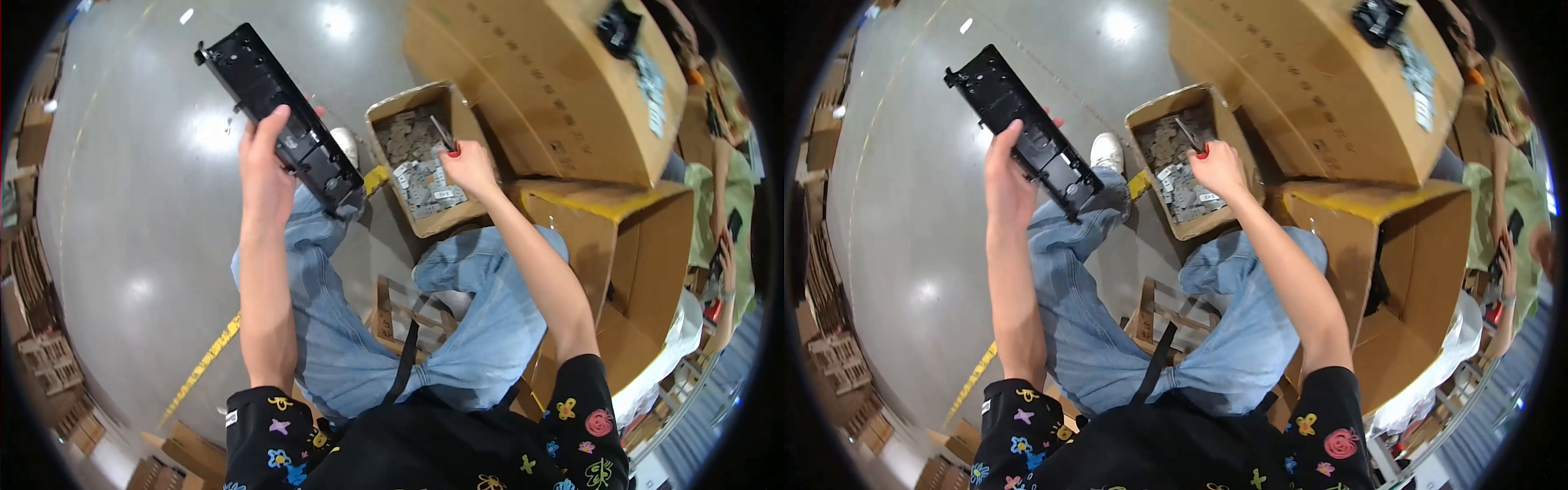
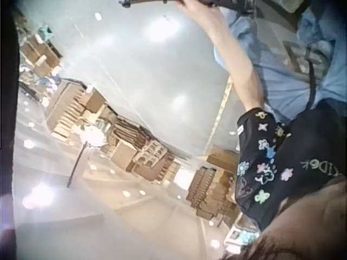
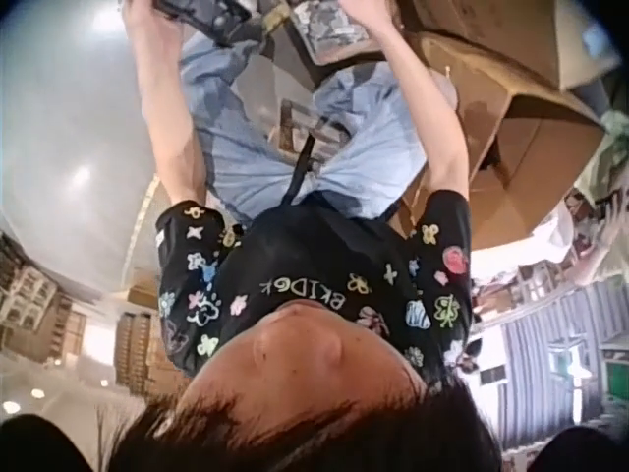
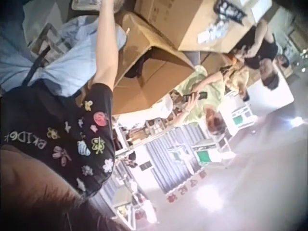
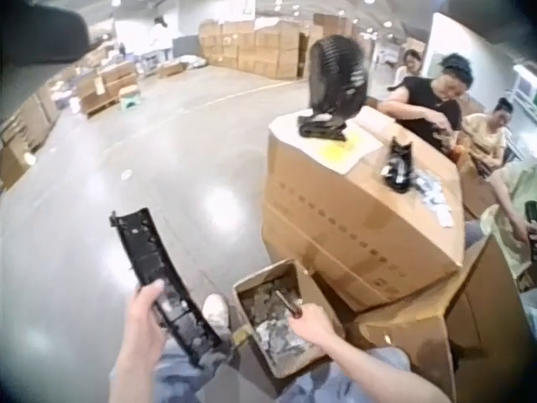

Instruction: Using pliers to modify or trim black plastic components and attaching small metal clips.

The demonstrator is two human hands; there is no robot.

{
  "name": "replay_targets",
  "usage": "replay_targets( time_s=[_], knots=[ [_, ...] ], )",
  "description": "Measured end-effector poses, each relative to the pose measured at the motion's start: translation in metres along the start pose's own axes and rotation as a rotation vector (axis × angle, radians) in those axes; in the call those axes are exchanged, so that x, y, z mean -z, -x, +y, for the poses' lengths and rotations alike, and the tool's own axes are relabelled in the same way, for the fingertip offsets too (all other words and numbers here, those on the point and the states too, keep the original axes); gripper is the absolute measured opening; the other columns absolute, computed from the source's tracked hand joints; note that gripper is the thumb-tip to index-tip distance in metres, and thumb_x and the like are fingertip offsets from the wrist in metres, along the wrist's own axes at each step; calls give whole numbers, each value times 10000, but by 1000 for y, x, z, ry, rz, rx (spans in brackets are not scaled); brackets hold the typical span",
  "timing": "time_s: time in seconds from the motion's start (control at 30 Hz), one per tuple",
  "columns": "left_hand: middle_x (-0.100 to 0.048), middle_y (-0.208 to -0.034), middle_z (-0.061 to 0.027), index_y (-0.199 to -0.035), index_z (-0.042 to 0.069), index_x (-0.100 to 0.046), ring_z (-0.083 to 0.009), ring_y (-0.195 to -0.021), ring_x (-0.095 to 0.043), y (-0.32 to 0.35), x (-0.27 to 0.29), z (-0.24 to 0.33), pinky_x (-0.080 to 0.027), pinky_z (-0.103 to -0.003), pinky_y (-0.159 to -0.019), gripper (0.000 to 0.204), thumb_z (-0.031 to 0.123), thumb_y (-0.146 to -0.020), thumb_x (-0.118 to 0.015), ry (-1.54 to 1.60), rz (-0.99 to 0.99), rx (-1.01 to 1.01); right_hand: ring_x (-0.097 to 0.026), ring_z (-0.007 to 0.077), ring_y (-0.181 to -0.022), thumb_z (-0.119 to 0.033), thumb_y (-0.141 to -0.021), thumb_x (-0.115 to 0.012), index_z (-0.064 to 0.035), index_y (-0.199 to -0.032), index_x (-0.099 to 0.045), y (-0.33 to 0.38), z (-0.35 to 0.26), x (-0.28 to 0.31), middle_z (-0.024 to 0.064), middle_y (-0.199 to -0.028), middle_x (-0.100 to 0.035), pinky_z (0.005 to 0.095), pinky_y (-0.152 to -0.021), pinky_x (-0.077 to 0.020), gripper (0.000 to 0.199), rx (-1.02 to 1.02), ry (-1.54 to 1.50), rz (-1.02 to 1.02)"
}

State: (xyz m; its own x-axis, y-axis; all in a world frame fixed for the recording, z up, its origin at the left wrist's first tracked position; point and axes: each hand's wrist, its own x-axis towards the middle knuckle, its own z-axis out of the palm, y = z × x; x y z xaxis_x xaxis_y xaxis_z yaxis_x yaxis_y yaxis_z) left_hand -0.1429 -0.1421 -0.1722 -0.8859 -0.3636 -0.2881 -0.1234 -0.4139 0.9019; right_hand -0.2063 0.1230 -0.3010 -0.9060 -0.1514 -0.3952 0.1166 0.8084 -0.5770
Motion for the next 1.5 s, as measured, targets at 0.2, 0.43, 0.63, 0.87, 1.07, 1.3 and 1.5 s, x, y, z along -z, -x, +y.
replay_targets(
  time_s=[0.2,0.43,0.63,0.87,1.07,1.3,1.5],
  knots=[
    [-609,-1078,-186,-1170,-52,-508,-276,-952,-619,-16,27,10,-532,-379,-787,396,259,-932,-450,359,167,175,-515,456,-1116,-278,-845,-537,-181,-1385,-348,-51,117,-155,219,-1426,-333,484,-939,-432,581,-490,248,-230],
    [-543,-1196,-229,-1290,-59,-392,-348,-1066,-576,-22,28,11,-535,-431,-844,460,252,-953,-406,309,145,109,-623,358,-914,-115,-865,-509,-111,-1179,-439,-26,143,-215,200,-1162,-563,485,-724,-495,321,-176,475,-55],
    [-511,-1246,-245,-1306,-44,-385,-389,-1109,-539,-21,18,14,-504,-453,-873,484,270,-938,-386,354,104,50,-627,353,-890,-146,-826,-593,-83,-1112,-493,-14,118,-183,144,-824,-659,485,-703,-494,310,-268,392,82],
    [-529,-1239,-228,-1281,-19,-408,-381,-1090,-550,-15,3,6,-474,-436,-881,506,299,-887,-384,374,122,-57,-620,373,-874,-222,-822,-640,-80,-1017,-599,19,85,-138,171,-903,-642,489,-744,-480,245,-514,-9,307],
    [-637,-967,-91,-1050,17,-572,-264,-887,-624,-3,-7,-7,-503,-389,-800,319,257,-851,-506,516,130,-22,-609,353,-865,-195,-803,-650,-79,-915,-625,42,50,-85,131,-868,-622,466,-733,-478,162,-403,-242,514],
    [-606,-1003,-57,-1109,21,-551,-182,-926,-585,74,-30,-3,-480,-325,-818,303,45,-819,-636,70,43,-132,-494,114,-547,-156,-833,-660,-22,-814,-568,113,17,3,28,-635,-545,281,-527,-397,164,-244,-920,662],
    [-611,-892,-90,-958,-14,-574,-187,-796,-603,167,-57,4,-498,-310,-769,245,-32,-736,-678,-82,-423,-321,-504,73,-606,-65,-835,-647,20,-1173,-552,254,-62,116,3,-730,-562,213,-557,-402,361,44,-1080,318]
  ],
)
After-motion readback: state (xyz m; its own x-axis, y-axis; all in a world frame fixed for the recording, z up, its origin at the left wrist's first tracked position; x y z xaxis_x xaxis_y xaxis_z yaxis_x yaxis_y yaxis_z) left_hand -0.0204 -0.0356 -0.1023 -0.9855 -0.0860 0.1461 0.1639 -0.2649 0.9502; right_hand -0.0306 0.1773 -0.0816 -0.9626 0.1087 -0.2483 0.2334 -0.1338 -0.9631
